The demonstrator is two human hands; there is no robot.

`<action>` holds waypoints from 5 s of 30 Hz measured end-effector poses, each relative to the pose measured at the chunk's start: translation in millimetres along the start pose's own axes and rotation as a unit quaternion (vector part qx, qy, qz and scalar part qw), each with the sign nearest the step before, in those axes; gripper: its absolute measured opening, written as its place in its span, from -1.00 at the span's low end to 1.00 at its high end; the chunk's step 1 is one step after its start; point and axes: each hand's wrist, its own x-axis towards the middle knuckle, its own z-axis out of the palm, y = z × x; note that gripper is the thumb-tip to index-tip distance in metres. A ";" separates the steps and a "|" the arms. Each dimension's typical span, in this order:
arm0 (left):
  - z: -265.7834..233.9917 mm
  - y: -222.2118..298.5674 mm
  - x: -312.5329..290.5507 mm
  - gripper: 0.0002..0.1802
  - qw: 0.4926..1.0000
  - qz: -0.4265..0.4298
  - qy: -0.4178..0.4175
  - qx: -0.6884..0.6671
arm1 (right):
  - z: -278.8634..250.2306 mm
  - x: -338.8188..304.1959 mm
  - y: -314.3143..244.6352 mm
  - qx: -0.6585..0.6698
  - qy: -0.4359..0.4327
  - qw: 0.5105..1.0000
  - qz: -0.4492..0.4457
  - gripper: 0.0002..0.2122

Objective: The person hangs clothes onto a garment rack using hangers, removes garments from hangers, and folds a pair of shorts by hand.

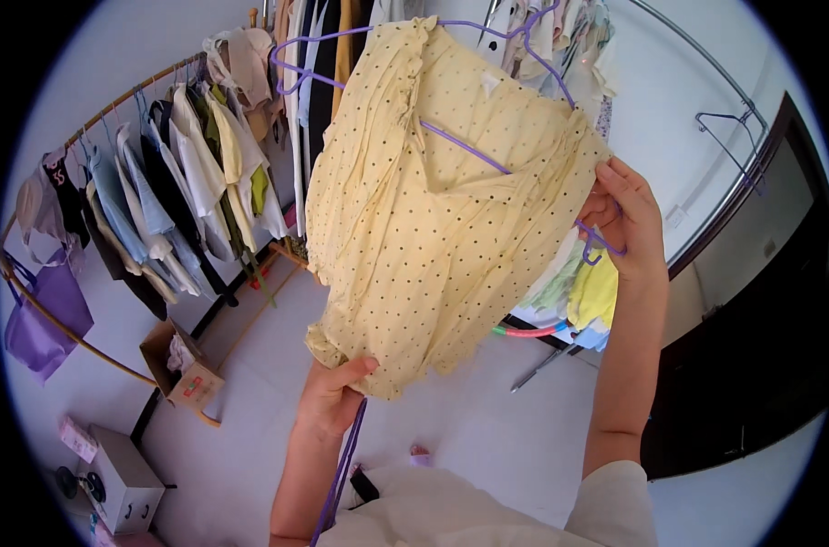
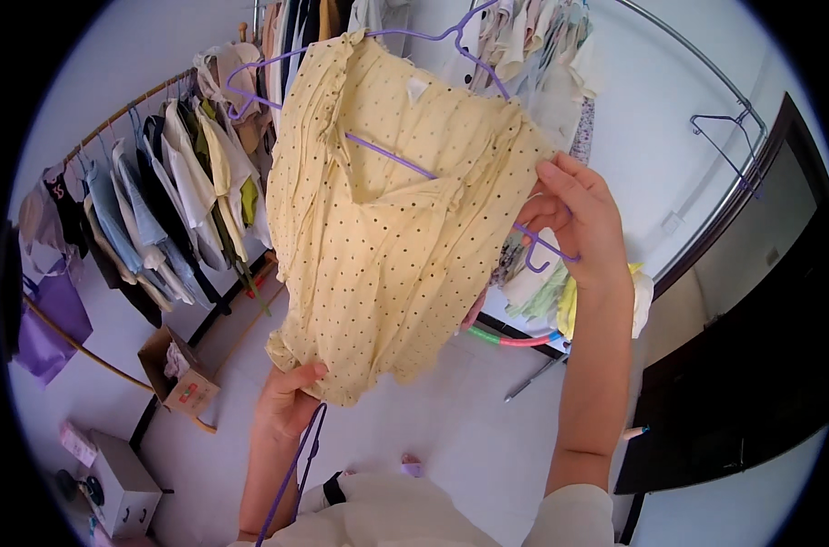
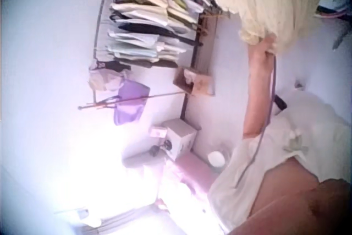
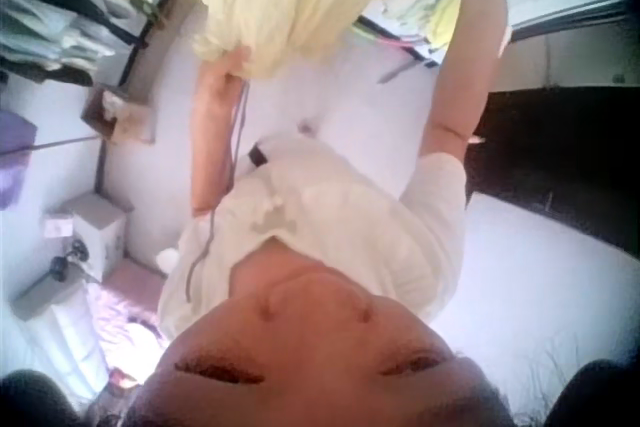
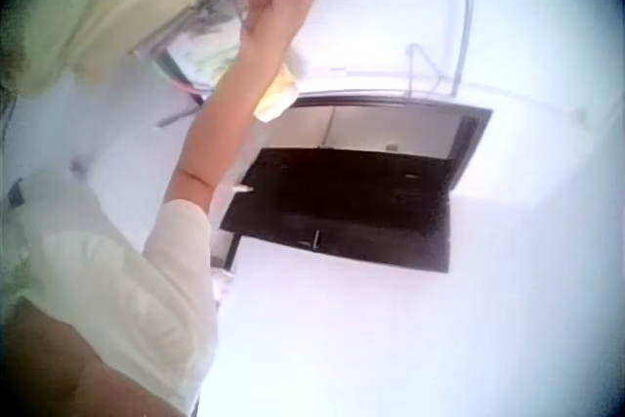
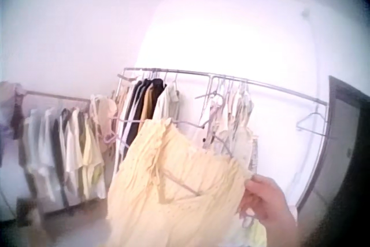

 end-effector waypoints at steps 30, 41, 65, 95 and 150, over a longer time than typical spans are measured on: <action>-106.4 -16.2 -10.4 -0.57 0.980 0.056 0.156 0.106 | 44.4 -54.3 24.0 -0.122 0.040 0.992 -0.018 -0.83; -109.9 10.6 5.0 -0.83 0.783 0.342 0.244 0.458 | 31.6 -96.1 30.5 -0.313 -0.024 0.949 -0.033 -0.89; 99.8 -75.2 180.9 -0.92 0.768 0.269 -0.101 0.573 | -182.4 -100.6 66.4 -0.395 -0.093 0.910 0.078 -0.85; 234.4 -166.5 351.2 -0.89 0.761 0.199 -0.395 0.475 | -282.4 -180.2 87.6 0.063 0.314 0.945 -0.064 -0.36; 116.3 -57.0 387.9 -0.81 0.897 0.201 -0.020 0.394 | -287.0 296.9 -84.4 -0.444 0.417 0.761 -0.224 -0.78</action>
